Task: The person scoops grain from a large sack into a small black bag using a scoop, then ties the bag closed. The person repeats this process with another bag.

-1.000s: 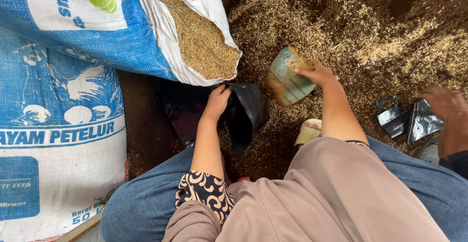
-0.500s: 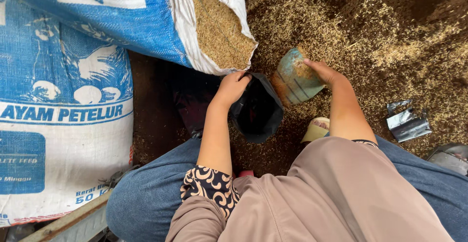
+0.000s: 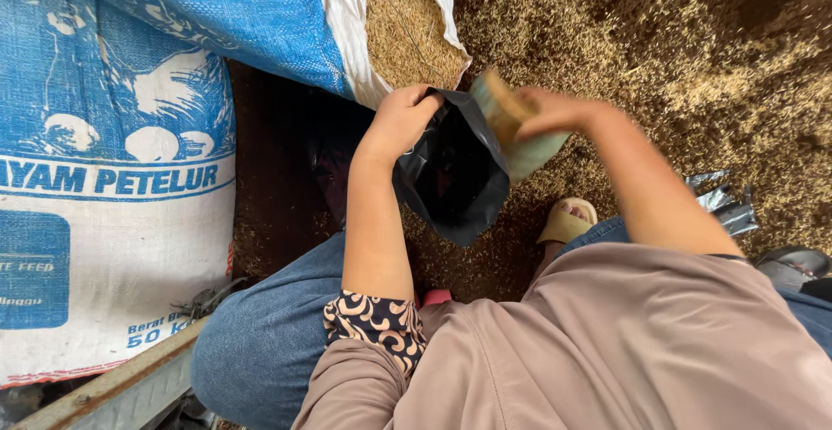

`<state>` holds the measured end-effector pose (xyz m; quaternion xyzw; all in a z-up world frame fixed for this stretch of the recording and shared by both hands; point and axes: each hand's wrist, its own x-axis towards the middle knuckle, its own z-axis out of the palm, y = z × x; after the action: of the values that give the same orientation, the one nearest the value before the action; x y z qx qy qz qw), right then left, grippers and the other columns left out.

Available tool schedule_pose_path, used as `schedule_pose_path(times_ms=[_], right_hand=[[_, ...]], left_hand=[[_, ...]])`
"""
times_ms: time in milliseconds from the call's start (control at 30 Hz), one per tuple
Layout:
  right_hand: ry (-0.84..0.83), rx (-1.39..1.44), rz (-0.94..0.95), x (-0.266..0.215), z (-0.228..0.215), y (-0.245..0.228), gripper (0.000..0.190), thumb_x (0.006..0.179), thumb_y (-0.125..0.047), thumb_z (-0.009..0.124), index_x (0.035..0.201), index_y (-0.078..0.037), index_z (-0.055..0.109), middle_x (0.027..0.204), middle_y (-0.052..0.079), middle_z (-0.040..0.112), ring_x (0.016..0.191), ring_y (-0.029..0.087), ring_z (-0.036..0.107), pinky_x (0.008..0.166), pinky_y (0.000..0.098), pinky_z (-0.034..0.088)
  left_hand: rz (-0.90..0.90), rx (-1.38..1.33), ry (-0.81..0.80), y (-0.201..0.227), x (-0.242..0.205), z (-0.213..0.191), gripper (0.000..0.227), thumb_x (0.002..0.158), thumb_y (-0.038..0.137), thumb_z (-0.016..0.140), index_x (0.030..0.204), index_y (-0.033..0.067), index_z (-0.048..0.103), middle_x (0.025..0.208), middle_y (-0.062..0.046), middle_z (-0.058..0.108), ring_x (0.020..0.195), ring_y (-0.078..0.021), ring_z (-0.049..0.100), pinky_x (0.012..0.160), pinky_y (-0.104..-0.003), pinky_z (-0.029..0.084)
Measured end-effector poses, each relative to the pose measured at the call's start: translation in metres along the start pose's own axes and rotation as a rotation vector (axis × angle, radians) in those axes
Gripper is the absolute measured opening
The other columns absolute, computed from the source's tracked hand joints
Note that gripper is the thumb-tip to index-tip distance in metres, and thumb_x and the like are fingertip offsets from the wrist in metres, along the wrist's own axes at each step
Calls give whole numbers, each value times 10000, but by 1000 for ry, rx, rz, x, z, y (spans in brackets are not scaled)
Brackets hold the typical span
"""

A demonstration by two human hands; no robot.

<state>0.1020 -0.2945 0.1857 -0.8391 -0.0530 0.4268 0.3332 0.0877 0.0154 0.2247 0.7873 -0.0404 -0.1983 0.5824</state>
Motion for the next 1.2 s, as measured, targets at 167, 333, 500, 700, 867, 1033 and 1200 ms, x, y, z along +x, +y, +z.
schedule_pose_path(times_ms=[167, 333, 500, 700, 867, 1033, 1200], right_hand=[[79, -453, 22, 26, 88, -10, 1030, 726, -608, 774, 1551, -123, 391, 1458, 246, 469, 1382, 427, 417, 1131, 536, 375], [208, -624, 39, 30, 66, -9, 1174, 636, -514, 844, 1605, -109, 317, 1288, 180, 472, 1186, 320, 432, 975, 410, 429], [275, -602, 94, 23, 7, -20, 1138, 652, -447, 869, 1621, -175, 336, 1225, 115, 478, 1144, 288, 423, 921, 394, 458], [471, -705, 50, 3, -59, -12, 1151, 626, -452, 901, 1615, -173, 382, 1275, 140, 493, 1190, 303, 413, 977, 430, 441], [490, -884, -36, -17, -83, 12, 1239, 609, -581, 890, 1627, -160, 323, 1373, 180, 474, 1299, 334, 400, 1118, 473, 363], [607, -1137, -153, -32, -46, 32, 1222, 646, -647, 800, 1625, -225, 202, 1530, 157, 392, 1436, 329, 344, 1235, 559, 185], [605, -1317, 240, -50, -25, 43, 957, 876, -470, 687, 1660, -358, 149, 1630, 168, 336, 1361, 348, 432, 1100, 515, 356]], left_hand=[[-50, 148, 20, 14, -11, -12, 324, 979, 264, 602, 1064, -26, 718, 778, -116, 664, 727, -176, 580, 729, -330, 506], [-72, 105, 19, -9, -10, -13, 338, 931, 275, 605, 1112, 16, 727, 884, -106, 754, 815, -180, 667, 794, -325, 525], [-56, 121, 26, -29, -2, -10, 365, 908, 255, 600, 1174, 26, 700, 911, -93, 759, 823, -176, 685, 807, -320, 532], [-217, 143, -47, -42, 6, 0, 361, 941, 271, 604, 1149, -5, 708, 877, -141, 717, 789, -217, 634, 752, -355, 522], [-122, 87, -151, -72, 19, 21, 350, 913, 259, 600, 1130, 11, 719, 985, -125, 774, 902, -231, 702, 821, -342, 536], [-70, 265, -101, -92, 30, 51, 357, 893, 246, 592, 1155, 47, 729, 1122, -195, 741, 1067, -337, 696, 934, -383, 521], [-95, 273, -41, -100, 39, 64, 362, 925, 252, 573, 1199, 56, 707, 1172, -196, 726, 1109, -356, 670, 963, -393, 504]])
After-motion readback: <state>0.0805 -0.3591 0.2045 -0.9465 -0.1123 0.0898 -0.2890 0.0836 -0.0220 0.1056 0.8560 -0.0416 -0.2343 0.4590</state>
